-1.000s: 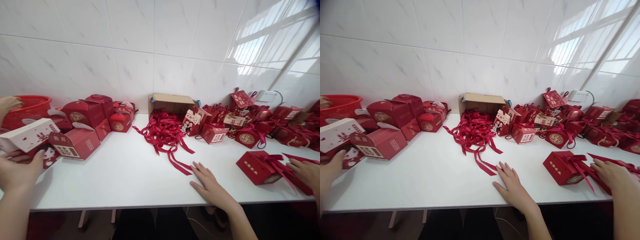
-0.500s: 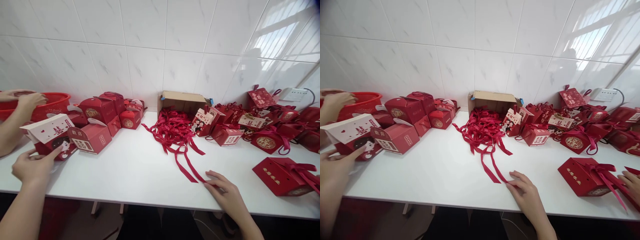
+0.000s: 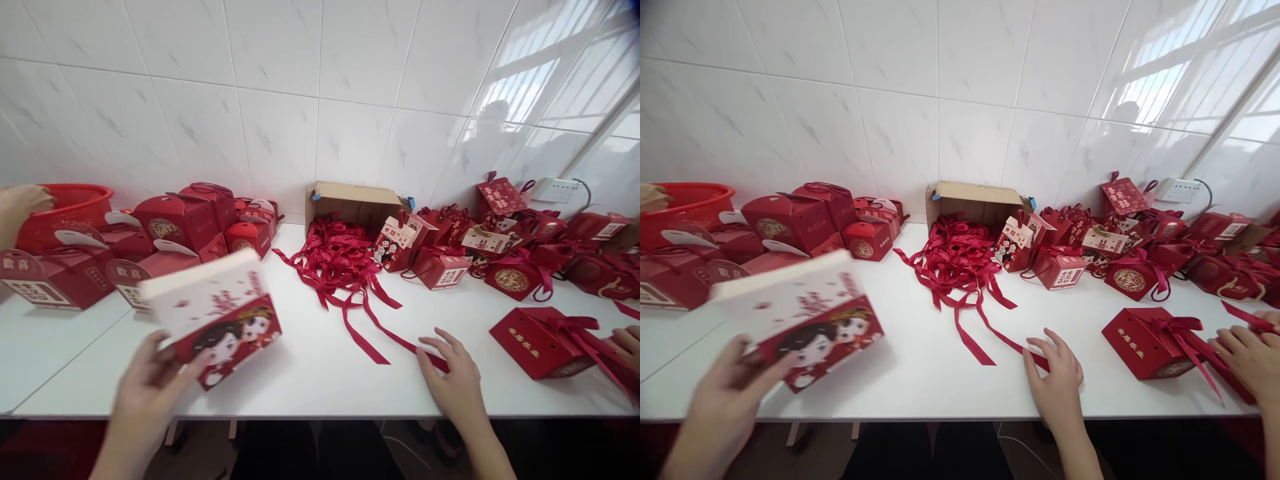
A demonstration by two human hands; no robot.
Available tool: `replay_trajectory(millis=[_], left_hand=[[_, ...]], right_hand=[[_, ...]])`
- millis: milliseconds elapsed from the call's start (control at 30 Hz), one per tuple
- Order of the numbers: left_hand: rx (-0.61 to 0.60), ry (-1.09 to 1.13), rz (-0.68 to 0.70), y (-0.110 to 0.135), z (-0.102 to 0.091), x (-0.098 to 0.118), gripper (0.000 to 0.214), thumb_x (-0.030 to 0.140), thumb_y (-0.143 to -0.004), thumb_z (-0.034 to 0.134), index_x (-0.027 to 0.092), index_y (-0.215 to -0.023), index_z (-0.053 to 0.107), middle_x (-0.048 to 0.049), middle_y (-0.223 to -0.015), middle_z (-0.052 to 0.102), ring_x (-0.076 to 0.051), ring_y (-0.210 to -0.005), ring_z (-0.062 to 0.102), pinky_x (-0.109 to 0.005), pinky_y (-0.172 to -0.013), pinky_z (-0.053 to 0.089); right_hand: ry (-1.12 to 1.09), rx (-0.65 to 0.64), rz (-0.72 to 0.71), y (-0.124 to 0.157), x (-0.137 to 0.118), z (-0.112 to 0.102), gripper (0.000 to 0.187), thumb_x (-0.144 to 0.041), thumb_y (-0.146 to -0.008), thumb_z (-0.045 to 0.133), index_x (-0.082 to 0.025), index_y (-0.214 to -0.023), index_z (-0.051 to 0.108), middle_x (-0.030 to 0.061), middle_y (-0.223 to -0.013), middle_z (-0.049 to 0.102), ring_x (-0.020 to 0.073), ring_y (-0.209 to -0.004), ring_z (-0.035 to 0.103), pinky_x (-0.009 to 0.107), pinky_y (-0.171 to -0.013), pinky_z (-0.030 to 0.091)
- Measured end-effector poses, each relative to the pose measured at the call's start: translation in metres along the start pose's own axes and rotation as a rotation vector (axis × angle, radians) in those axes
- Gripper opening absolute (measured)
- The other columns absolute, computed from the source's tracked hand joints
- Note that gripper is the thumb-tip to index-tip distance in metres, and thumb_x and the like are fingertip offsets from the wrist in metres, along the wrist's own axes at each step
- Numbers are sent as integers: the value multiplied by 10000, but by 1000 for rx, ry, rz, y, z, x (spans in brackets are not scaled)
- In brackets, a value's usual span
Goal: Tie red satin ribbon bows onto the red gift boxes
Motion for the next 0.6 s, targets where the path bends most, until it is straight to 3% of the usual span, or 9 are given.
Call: replay_trajectory(millis=[67,133,200,267,333,400,433,533,600], left_hand=[[-231,14,3,4,59,28,596,360,-602,811,199,-1095,516,-47,-957,728,-238,-900,690,-308,-795,585],[-287,25,1,8,81,42,580,383,-590,808,208,-1069,529,-70,-998,726,-255,-918,686,-320,-793,588],[-282,9,-9,8,81,42,589,401,-584,803,217,-1073,530,-81,-1026,721,-263,-916,687,-324,-777,591],[-262,-16,-15,4,76,35,615,412,-575,803,227,-1092,527,-75,-1028,720,-259,-888,689,-321,-756,592],[-244,-7,-21,1,73,30,627,431,-573,797,236,-1101,522,-67,-1014,723,-254,-864,689,-316,-735,592],[-221,34,-24,1,74,29,607,465,-598,771,240,-1100,513,-66,-1015,722,-254,-869,689,-312,-727,589],[-218,43,-22,2,76,30,594,477,-612,758,240,-1097,509,-68,-1018,722,-255,-880,688,-310,-728,586],[-201,-22,10,8,79,35,552,493,-651,725,242,-1090,504,-65,-986,725,-254,-886,686,-299,-724,573],[-190,-71,32,11,79,37,527,506,-675,700,246,-1088,502,-51,-935,726,-250,-871,686,-286,-700,565]], right_hand=[[-2,-32,55,-2,5,2,408,-415,-852,404,-203,-1127,618,154,-1283,529,368,-1201,492,619,-967,376],[-63,-90,71,-9,1,5,482,-398,-867,371,-168,-1262,522,175,-1336,479,350,-1268,433,585,-1011,359],[-172,-188,22,-24,-18,11,537,-408,-866,405,-172,-1348,427,160,-1386,442,300,-1316,390,515,-1068,334],[-257,-367,-81,-42,-51,25,637,-416,-845,482,-220,-1427,314,118,-1454,385,252,-1353,349,462,-1109,290],[-290,-631,-188,-56,-91,54,801,-425,-793,577,-269,-1481,198,86,-1529,270,248,-1412,234,452,-1132,235],[-254,-846,-164,-68,-119,91,993,-502,-711,666,-320,-1498,88,81,-1571,136,287,-1444,100,488,-1125,210],[-177,-887,-118,-76,-128,110,1099,-549,-652,706,-338,-1497,35,93,-1582,45,326,-1445,25,531,-1113,189],[114,-681,-66,-118,-148,156,1262,-627,-530,764,-380,-1482,-27,85,-1564,-188,419,-1393,-181,629,-1081,32],[158,-513,-100,-147,-163,177,1163,-612,-592,748,-389,-1482,35,66,-1551,-242,421,-1366,-252,642,-1063,-32]])
Point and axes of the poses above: each hand's wrist, its own y-axis away from the middle knuckle, its own z-axis out of the palm, x = y × z, the point moved 8 cm from there along -y, towards the middle knuckle
